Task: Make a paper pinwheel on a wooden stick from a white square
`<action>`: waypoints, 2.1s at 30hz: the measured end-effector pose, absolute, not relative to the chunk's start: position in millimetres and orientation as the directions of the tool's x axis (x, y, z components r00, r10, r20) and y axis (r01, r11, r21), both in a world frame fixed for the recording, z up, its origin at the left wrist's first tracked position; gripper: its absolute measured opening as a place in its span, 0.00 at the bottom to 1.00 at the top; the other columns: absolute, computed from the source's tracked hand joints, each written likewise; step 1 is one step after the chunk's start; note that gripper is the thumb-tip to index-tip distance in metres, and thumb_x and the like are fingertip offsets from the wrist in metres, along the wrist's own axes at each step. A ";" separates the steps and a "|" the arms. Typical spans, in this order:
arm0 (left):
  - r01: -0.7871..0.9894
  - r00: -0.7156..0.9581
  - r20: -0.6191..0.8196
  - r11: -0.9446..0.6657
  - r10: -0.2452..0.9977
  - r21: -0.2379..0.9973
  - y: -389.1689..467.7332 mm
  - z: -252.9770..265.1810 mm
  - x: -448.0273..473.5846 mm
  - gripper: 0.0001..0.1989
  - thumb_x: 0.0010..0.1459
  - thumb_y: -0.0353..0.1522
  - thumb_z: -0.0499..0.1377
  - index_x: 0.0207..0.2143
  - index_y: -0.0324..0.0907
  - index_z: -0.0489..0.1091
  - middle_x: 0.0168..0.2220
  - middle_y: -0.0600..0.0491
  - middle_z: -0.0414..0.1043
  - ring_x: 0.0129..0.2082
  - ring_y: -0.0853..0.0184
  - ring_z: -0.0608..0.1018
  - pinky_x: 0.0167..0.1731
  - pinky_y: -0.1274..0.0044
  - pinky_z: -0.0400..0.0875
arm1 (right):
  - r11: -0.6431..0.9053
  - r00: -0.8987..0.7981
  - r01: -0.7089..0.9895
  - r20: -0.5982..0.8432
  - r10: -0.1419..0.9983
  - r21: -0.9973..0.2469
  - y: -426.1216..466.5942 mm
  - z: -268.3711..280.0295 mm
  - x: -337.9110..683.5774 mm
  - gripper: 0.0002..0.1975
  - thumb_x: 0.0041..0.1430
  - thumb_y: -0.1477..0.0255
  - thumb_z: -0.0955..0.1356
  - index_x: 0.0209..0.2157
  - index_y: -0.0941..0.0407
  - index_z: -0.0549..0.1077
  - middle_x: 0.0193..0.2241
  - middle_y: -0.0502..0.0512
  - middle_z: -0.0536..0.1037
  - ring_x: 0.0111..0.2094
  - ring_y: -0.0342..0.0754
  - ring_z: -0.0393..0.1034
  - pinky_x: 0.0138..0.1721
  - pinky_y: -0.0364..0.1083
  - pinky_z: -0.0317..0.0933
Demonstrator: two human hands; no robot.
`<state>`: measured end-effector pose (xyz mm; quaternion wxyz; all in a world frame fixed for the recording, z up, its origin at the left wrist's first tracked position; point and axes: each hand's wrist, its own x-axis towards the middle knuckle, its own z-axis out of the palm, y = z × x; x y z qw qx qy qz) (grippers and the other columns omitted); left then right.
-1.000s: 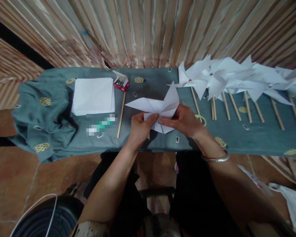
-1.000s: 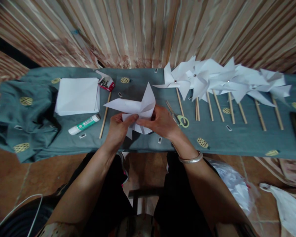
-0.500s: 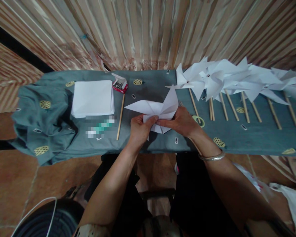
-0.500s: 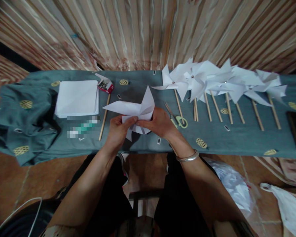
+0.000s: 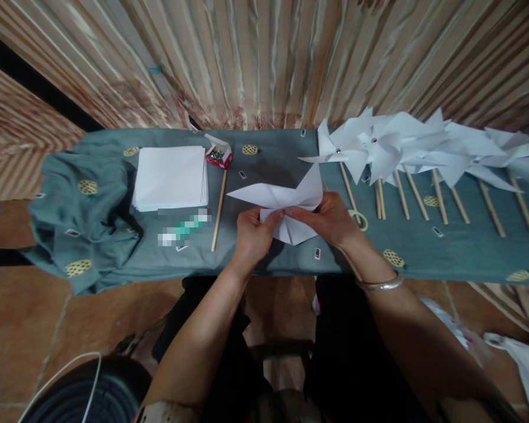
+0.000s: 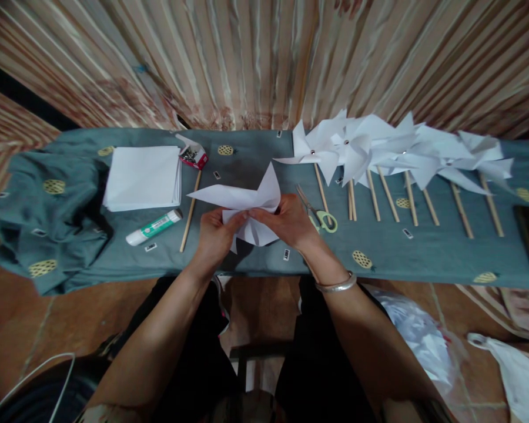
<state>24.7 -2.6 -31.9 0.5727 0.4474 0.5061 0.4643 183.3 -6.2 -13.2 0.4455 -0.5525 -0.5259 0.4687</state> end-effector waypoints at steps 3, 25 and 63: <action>-0.088 0.059 -0.174 0.179 0.983 0.980 -2.2 -30.8 24.3 0.10 0.47 0.36 0.67 0.29 0.37 0.79 0.25 0.53 0.78 0.24 0.69 0.74 0.27 0.79 0.66 | -0.051 0.000 0.189 -0.052 0.999 -0.981 -7.2 -10.3 181.0 0.19 0.42 0.56 0.78 0.29 0.57 0.81 0.29 0.55 0.83 0.29 0.50 0.75 0.29 0.48 0.70; -0.462 -0.102 -0.315 0.235 0.944 0.855 5.7 -2.6 -25.0 0.15 0.33 0.38 0.73 0.22 0.39 0.76 0.23 0.53 0.77 0.22 0.69 0.74 0.28 0.77 0.68 | 0.016 0.026 0.120 0.019 0.999 -0.993 54.3 -28.6 161.8 0.24 0.42 0.48 0.75 0.30 0.55 0.80 0.25 0.53 0.81 0.25 0.45 0.73 0.29 0.45 0.68; -0.582 -0.379 -0.302 0.028 0.875 0.813 17.0 12.6 -98.1 0.21 0.29 0.37 0.75 0.28 0.37 0.76 0.30 0.49 0.82 0.30 0.63 0.82 0.38 0.74 0.75 | 0.312 -0.315 0.949 -0.096 0.944 -0.039 146.0 23.6 42.8 0.20 0.66 0.70 0.60 0.51 0.64 0.76 0.51 0.71 0.78 0.54 0.62 0.72 0.54 0.54 0.63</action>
